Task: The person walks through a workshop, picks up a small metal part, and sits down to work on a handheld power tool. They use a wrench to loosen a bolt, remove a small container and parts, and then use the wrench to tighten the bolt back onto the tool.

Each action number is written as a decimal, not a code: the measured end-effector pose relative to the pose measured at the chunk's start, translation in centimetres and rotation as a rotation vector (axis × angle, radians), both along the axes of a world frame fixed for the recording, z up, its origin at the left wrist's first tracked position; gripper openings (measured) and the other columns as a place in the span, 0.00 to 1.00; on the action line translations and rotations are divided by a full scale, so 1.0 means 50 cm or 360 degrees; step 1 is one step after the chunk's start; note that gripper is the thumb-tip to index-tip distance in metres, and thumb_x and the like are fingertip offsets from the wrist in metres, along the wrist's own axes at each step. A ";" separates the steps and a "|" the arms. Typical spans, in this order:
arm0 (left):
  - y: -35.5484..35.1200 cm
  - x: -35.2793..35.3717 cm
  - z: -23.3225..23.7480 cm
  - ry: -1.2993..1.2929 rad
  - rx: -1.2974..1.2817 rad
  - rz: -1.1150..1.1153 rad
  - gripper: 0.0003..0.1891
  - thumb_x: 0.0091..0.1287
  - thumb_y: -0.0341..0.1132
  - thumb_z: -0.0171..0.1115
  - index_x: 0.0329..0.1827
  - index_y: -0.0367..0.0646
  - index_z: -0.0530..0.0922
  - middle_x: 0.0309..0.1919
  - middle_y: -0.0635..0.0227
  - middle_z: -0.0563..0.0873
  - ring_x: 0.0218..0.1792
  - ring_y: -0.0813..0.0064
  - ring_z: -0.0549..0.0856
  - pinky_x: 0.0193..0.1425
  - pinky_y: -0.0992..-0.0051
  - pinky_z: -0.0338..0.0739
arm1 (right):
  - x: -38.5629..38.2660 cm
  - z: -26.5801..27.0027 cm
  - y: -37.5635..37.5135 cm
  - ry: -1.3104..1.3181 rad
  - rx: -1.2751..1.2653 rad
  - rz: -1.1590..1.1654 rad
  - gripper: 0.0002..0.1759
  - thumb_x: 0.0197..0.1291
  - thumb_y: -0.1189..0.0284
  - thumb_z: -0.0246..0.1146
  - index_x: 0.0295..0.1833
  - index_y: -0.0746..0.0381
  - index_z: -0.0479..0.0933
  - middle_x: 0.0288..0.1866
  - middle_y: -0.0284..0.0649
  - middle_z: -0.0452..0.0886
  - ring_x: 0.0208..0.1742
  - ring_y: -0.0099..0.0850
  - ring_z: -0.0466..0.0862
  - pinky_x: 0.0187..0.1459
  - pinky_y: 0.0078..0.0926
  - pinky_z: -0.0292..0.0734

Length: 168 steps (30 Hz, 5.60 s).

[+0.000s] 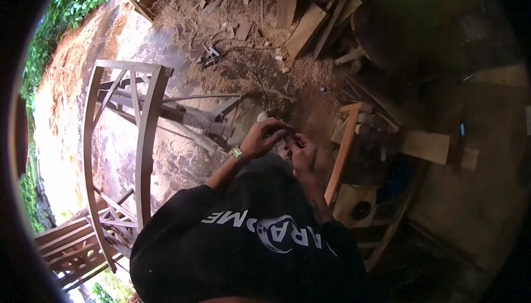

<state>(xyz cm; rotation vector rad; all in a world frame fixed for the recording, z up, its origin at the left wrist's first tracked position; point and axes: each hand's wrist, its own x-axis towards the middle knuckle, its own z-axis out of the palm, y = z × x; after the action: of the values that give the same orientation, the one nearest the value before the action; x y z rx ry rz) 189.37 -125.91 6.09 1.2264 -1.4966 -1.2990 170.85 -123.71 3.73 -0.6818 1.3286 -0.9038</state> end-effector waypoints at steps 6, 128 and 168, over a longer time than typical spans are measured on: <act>-0.256 0.038 0.002 -0.0101 -0.0133 0.0094 0.10 0.73 0.33 0.66 0.50 0.36 0.86 0.43 0.53 0.88 0.46 0.56 0.91 0.50 0.64 0.83 | 0.038 0.000 -0.267 -0.0203 -0.0035 0.0133 0.11 0.75 0.68 0.66 0.54 0.64 0.83 0.36 0.33 0.83 0.35 0.20 0.80 0.38 0.24 0.75; -1.442 3.331 0.136 0.0287 -0.0254 0.0500 0.10 0.65 0.32 0.76 0.44 0.40 0.85 0.45 0.68 0.85 0.52 0.71 0.82 0.62 0.69 0.75 | 3.333 0.005 -1.630 -0.1192 0.0389 0.1107 0.14 0.75 0.67 0.67 0.59 0.63 0.79 0.43 0.32 0.83 0.43 0.25 0.83 0.47 0.27 0.80; -1.436 3.282 0.081 0.0457 -0.0192 0.0659 0.12 0.60 0.31 0.79 0.43 0.38 0.85 0.47 0.66 0.84 0.51 0.71 0.82 0.60 0.71 0.75 | 3.296 0.031 -1.649 -0.1070 0.0271 0.1311 0.08 0.71 0.75 0.69 0.53 0.63 0.84 0.38 0.33 0.85 0.37 0.21 0.82 0.38 0.22 0.76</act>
<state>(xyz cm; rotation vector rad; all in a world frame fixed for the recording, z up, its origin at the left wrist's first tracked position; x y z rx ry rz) 353.45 -197.73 10.13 1.1407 -1.0343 -1.0386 335.67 -206.17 5.27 -0.6305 0.4313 -0.2815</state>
